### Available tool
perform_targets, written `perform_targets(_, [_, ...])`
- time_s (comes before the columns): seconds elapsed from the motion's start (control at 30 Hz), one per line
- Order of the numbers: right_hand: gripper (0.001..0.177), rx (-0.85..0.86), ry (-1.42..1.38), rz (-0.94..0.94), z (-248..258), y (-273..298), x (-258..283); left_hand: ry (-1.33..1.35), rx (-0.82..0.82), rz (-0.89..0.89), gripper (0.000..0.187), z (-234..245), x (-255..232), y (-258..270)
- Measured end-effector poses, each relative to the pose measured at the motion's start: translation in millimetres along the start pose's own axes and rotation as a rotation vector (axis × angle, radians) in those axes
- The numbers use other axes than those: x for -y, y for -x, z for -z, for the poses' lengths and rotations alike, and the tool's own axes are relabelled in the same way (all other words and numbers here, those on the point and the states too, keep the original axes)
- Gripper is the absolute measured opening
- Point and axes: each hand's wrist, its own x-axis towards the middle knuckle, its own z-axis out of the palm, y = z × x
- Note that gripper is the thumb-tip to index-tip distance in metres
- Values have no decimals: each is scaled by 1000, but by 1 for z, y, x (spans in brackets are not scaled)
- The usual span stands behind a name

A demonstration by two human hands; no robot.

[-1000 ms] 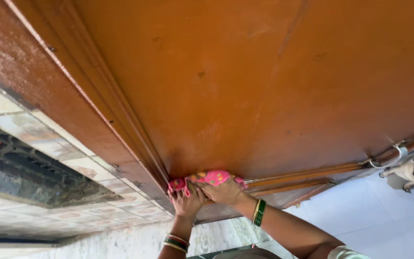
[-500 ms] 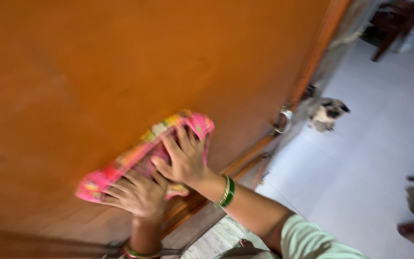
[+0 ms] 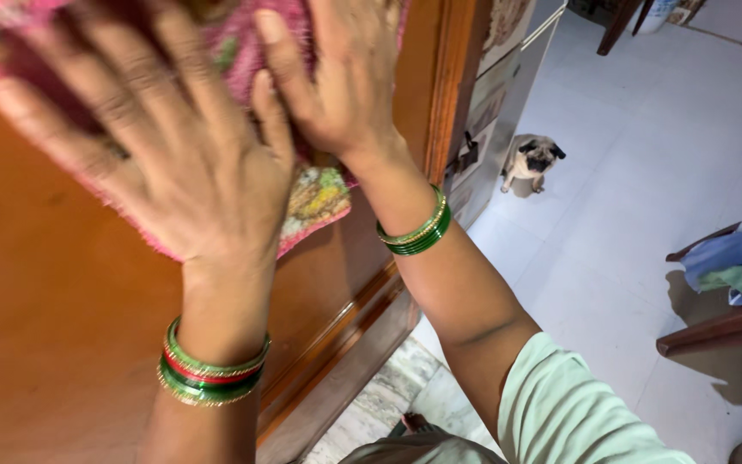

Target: The person wipes a wooden door with a pink cloth, moving from the top to the bottom and covering the entire surface. The person uses both hands to rub the cloth against the door panels and frame.

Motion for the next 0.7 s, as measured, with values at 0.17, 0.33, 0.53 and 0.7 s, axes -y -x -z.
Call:
perform_targets(0.17, [65,-194,46,10,-16,59,-81,-376,-129,-298,52,-95,-16,35])
perform_targets(0.33, [70,-222,-14,-72,-46,155,-121,-513,-112,-464,37,-174,-12,111])
perform_targets(0.53, [63,-73,3,-109,-69,263,-154,-412,3,-625,41,-226,17,205])
perform_targets(0.7, [64,3,-109,2,-100,364,-191,-425,143,-665,45,-267,57,296])
